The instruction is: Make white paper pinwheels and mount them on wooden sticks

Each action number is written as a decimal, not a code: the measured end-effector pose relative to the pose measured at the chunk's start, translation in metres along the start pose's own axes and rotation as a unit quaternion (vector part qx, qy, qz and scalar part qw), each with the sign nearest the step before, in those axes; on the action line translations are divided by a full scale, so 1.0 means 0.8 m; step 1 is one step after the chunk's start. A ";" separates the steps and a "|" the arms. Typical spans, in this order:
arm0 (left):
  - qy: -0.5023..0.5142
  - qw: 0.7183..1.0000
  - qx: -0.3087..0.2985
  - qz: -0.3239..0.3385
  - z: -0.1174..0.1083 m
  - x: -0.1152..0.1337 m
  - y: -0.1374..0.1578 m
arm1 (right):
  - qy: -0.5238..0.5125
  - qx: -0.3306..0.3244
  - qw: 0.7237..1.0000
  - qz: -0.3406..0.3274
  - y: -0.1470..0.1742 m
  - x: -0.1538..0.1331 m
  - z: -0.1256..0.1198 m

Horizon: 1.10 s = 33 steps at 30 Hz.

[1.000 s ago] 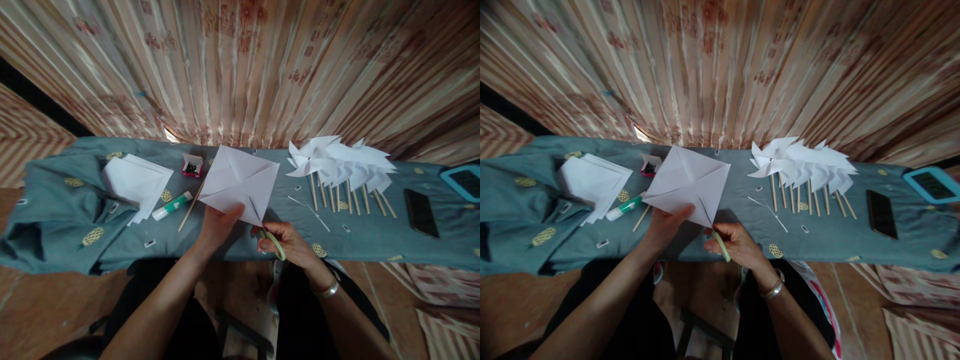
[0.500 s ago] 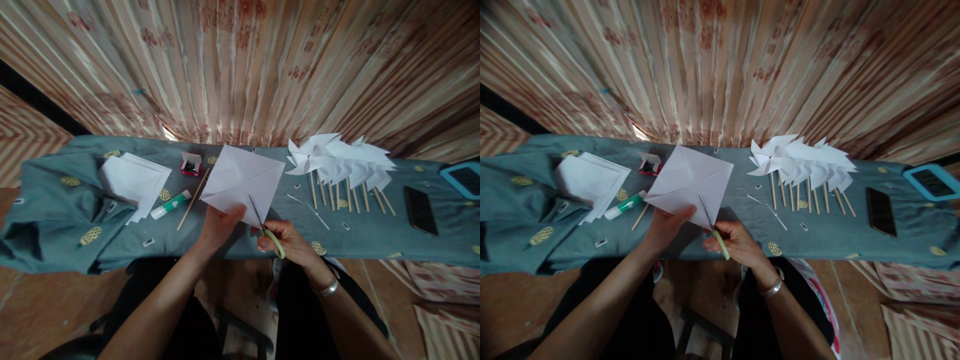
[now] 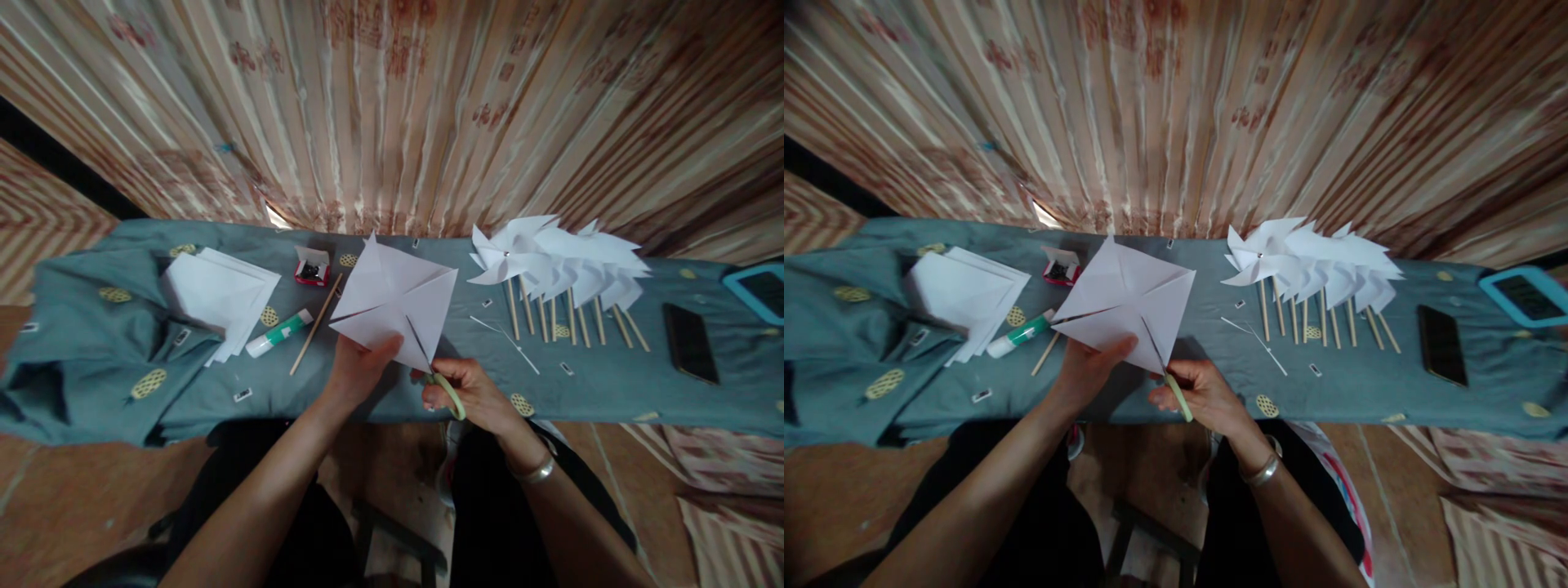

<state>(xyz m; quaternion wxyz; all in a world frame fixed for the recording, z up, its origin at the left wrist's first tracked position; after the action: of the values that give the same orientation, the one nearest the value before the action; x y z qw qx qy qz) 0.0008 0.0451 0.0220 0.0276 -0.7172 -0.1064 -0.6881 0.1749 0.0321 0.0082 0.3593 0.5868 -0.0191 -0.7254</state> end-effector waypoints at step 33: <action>-0.009 1.000 -0.022 0.015 0.003 0.004 0.002 | 0.062 -0.012 0.998 -0.021 0.003 -0.008 -0.001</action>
<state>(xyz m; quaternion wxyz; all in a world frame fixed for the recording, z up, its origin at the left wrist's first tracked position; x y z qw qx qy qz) 0.0038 0.0440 0.0251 0.0210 -0.7257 -0.0804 -0.6830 0.1768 0.0339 0.0141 0.3515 0.6271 0.0239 -0.6948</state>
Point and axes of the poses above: each hand's wrist, its own y-axis away from the middle knuckle, its own z-axis out of the palm, x = y × z, the point moved 3 cm from there along -y, towards the middle knuckle, and after that the axes turned 12 degrees about -y, right-handed, at the moved point
